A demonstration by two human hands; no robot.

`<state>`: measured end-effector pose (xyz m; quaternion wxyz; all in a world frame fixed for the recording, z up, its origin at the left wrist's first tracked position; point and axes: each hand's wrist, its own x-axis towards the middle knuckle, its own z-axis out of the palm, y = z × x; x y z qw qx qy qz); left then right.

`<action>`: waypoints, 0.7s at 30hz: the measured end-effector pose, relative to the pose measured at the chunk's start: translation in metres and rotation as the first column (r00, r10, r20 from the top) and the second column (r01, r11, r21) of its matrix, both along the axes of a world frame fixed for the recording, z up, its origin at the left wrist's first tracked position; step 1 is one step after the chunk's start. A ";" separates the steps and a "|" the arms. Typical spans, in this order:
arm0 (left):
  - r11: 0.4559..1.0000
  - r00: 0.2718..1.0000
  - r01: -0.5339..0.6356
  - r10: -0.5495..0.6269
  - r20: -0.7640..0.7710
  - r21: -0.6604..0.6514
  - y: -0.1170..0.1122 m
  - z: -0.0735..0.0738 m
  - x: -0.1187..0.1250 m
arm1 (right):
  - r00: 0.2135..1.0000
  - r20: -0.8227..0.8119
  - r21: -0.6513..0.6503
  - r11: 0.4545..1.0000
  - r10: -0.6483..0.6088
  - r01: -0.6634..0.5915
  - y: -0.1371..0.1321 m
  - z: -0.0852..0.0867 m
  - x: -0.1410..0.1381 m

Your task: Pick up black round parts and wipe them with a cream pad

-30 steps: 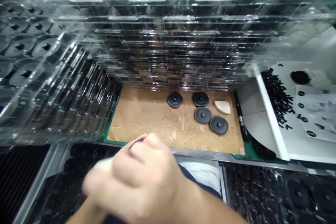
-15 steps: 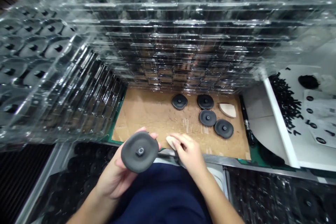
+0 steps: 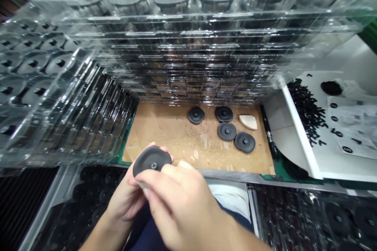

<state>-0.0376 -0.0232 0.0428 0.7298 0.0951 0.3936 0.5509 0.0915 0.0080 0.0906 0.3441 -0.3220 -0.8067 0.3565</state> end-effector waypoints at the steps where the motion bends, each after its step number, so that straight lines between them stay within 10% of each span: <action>1: 1.000 1.000 0.002 -0.002 -0.006 -0.012 0.000 0.000 0.001 | 0.999 0.025 0.009 1.000 -0.025 0.025 0.002 -0.002 -0.001; 4: 0.998 0.998 0.060 -0.060 0.018 -0.015 0.001 0.002 0.006 | 0.984 0.024 0.154 0.973 -0.177 0.172 0.007 -0.004 -0.003; 9: 0.999 0.994 0.036 -0.039 0.098 0.028 0.004 0.002 0.000 | 0.999 -0.001 0.056 0.997 0.044 -0.044 0.002 0.000 0.017; 15: 0.998 0.978 0.056 -0.059 0.198 0.024 0.004 0.003 -0.002 | 0.966 0.115 0.062 0.973 -0.230 0.224 0.009 -0.012 0.041; 21: 0.988 0.968 0.108 -0.130 0.216 0.110 0.004 0.015 -0.003 | 0.855 -0.080 -0.505 0.760 -0.513 0.409 0.010 -0.053 0.043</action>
